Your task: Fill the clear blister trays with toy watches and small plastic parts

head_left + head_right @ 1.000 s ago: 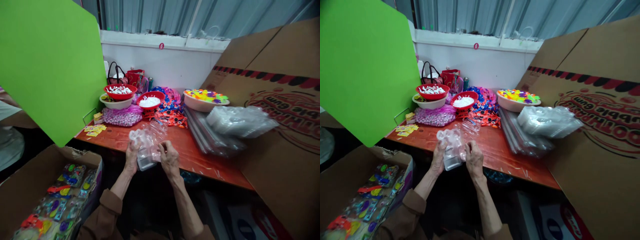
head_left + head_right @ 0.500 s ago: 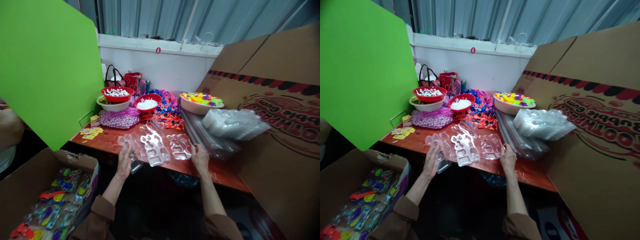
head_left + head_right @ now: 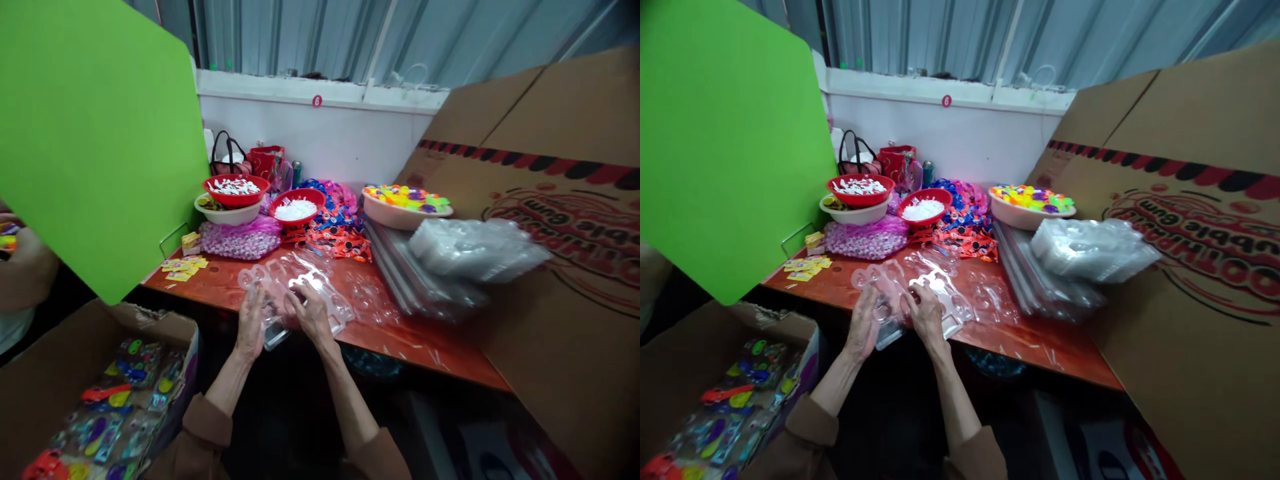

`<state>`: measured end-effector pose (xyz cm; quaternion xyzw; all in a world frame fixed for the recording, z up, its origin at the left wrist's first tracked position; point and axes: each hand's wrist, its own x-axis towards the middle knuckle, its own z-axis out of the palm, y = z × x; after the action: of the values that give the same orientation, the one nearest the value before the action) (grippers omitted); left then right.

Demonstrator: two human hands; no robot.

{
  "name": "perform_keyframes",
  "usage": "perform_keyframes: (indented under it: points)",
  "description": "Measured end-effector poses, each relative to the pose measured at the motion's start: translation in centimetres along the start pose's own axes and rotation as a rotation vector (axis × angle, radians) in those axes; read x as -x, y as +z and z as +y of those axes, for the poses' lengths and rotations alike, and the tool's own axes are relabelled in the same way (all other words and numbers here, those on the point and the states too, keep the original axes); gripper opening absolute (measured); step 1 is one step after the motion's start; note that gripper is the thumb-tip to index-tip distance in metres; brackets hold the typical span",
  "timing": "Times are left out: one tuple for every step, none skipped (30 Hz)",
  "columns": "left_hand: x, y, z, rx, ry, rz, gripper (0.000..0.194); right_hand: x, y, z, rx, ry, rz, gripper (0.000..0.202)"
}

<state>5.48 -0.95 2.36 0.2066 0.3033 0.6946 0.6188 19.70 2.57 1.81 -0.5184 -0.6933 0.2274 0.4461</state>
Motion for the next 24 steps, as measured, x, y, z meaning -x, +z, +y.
perform_keyframes:
  points:
    - [-0.1,-0.5,0.5,-0.001,0.0,0.002,0.051,-0.2,0.0,0.0,-0.016,-0.006,-0.033,0.026]
    - [-0.2,-0.9,0.9,-0.001,-0.002,0.002,0.051,-0.4,-0.1,0.0,-0.036,-0.011,-0.075,0.024]
    - [-0.3,-1.4,1.2,-0.002,-0.004,0.002,0.051,-0.5,-0.3,0.0,-0.057,-0.013,-0.114,0.023]
    - [-0.5,-1.8,1.5,-0.001,-0.007,0.002,0.051,-0.6,-0.5,0.0,-0.075,-0.013,-0.145,0.022]
    - [-0.6,-2.2,1.6,0.004,-0.01,0.001,0.052,-0.6,-0.6,-0.1,-0.091,-0.011,-0.162,0.022]
    - [-0.8,-2.4,1.6,0.012,-0.014,0.0,0.052,-0.7,-0.7,-0.2,-0.104,-0.005,-0.166,0.021]
    - [-0.9,-2.6,1.6,0.022,-0.018,-0.004,0.052,-0.7,-0.8,-0.4,-0.117,0.004,-0.166,0.021]
    - [-1.0,-2.7,1.6,0.029,-0.022,-0.008,0.053,-0.6,-0.8,-0.6,-0.128,0.014,-0.168,0.02]
    - [-1.1,-2.7,1.6,0.034,-0.028,-0.011,0.054,-0.6,-0.8,-0.8,-0.14,0.025,-0.175,0.019]
    - [-1.2,-2.8,1.5,0.035,-0.037,-0.013,0.055,-0.5,-0.8,-0.9,-0.15,0.035,-0.183,0.018]
    - [-1.2,-2.8,1.5,0.034,-0.05,-0.017,0.056,-0.4,-0.9,-0.9,-0.154,0.041,-0.187,0.017]
    - [-1.3,-2.8,1.5,0.031,-0.064,-0.022,0.059,-0.3,-0.9,-0.8,-0.154,0.046,-0.181,0.016]
    - [-1.3,-2.9,1.6,0.029,-0.077,-0.03,0.062,-0.4,-1.1,-0.6,-0.154,0.053,-0.161,0.016]
    - [-1.4,-3.0,1.6,0.025,-0.089,-0.039,0.067,-0.6,-1.3,-0.3,-0.159,0.065,-0.131,0.016]
    - [-1.4,-3.2,1.7,0.018,-0.094,-0.044,0.071,-1.2,-1.5,0.1,-0.168,0.083,-0.096,0.018]
    - [-1.4,-3.3,1.7,0.009,-0.094,-0.045,0.074,-2.0,-1.8,0.4,-0.181,0.105,-0.059,0.019]
    - [-1.3,-3.5,1.7,0.0,-0.09,-0.042,0.076,-3.3,-2.2,0.7,-0.195,0.128,-0.02,0.021]
    - [-1.3,-3.7,1.7,-0.011,-0.088,-0.038,0.076,-5.0,-2.6,0.8,-0.209,0.15,0.015,0.023]
    - [-1.2,-3.8,1.6,-0.024,-0.091,-0.037,0.074,-7.1,-3.1,0.8,-0.219,0.168,0.045,0.025]
    - [-1.1,-3.9,1.5,-0.038,-0.096,-0.041,0.072,-9.5,-3.6,0.6,-0.23,0.18,0.072,0.027]
    - [-1.1,-4.0,1.4,-0.053,-0.103,-0.047,0.069,-12.0,-4.1,0.3,-0.242,0.19,0.079,0.028]
    - [-1.0,-4.0,1.3,-0.067,-0.111,-0.052,0.067,-14.4,-4.6,0.0,-0.253,0.198,0.066,0.028]
    - [-1.0,-4.0,1.2,-0.079,-0.117,-0.053,0.065,-16.6,-5.2,-0.3,-0.259,0.202,0.048,0.028]
    - [-1.1,-4.0,1.0,-0.088,-0.124,-0.053,0.064,-18.3,-5.9,-0.5,-0.256,0.2,0.034,0.027]
